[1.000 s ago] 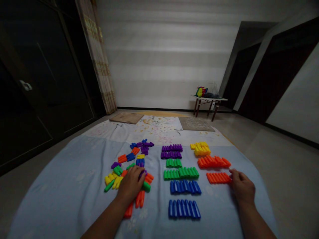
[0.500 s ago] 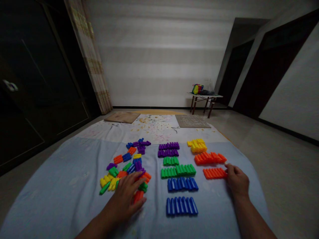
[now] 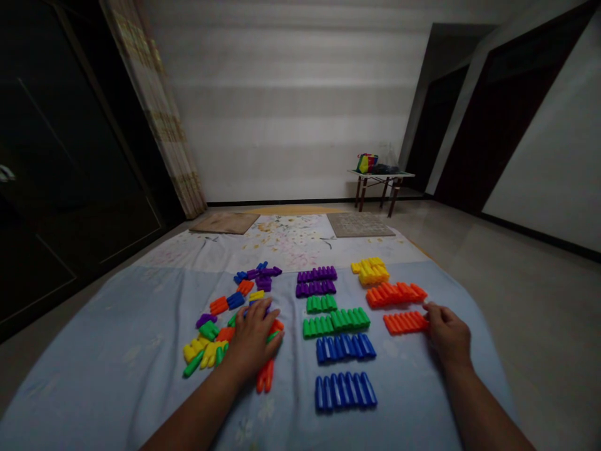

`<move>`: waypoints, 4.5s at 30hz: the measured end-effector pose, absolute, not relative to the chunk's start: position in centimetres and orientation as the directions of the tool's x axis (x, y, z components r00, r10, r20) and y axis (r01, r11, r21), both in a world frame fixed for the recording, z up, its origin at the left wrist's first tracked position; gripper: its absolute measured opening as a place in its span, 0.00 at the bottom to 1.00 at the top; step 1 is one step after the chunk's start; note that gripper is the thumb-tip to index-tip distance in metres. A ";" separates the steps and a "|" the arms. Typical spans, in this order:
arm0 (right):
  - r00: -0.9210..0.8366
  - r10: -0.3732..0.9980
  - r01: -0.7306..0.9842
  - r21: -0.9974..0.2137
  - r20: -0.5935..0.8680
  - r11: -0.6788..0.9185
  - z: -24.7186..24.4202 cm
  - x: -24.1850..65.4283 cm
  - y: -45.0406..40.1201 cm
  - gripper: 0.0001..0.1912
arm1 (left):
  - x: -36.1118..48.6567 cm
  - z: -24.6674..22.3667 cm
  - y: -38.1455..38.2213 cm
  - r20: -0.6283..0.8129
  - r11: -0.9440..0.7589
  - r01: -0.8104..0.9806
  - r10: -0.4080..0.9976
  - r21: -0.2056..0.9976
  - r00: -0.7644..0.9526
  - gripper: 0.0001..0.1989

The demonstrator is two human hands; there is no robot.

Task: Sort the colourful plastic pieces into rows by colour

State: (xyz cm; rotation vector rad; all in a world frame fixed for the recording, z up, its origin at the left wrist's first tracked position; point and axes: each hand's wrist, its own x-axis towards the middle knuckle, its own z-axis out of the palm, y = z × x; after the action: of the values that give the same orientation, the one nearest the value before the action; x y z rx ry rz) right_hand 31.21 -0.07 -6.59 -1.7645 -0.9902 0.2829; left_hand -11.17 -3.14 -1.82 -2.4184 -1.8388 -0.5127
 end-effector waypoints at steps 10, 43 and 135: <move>0.630 0.711 0.465 -0.885 0.311 -0.025 -6.6 30.9 0.3 0.27 | -11.5 1.0 0.3 -0.014 -0.355 0.935 0.935 0.007 0.355 0.15; 0.773 0.596 0.224 -0.973 0.217 0.065 -5.9 31.5 0.2 0.21 | -12.1 0.1 2.1 0.043 -0.466 0.885 0.885 0.024 0.464 0.20; 0.183 0.979 0.791 -0.605 0.092 -0.091 -2.7 32.9 -0.1 0.18 | -17.1 -5.4 -0.3 0.486 -0.251 0.834 0.873 0.492 -0.024 0.20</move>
State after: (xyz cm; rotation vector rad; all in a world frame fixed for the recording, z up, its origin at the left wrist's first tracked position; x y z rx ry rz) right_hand 32.89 -0.14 -2.73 -1.9322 -1.6554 0.4595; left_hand -17.07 -0.30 -5.45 -2.2316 -1.9535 -1.1880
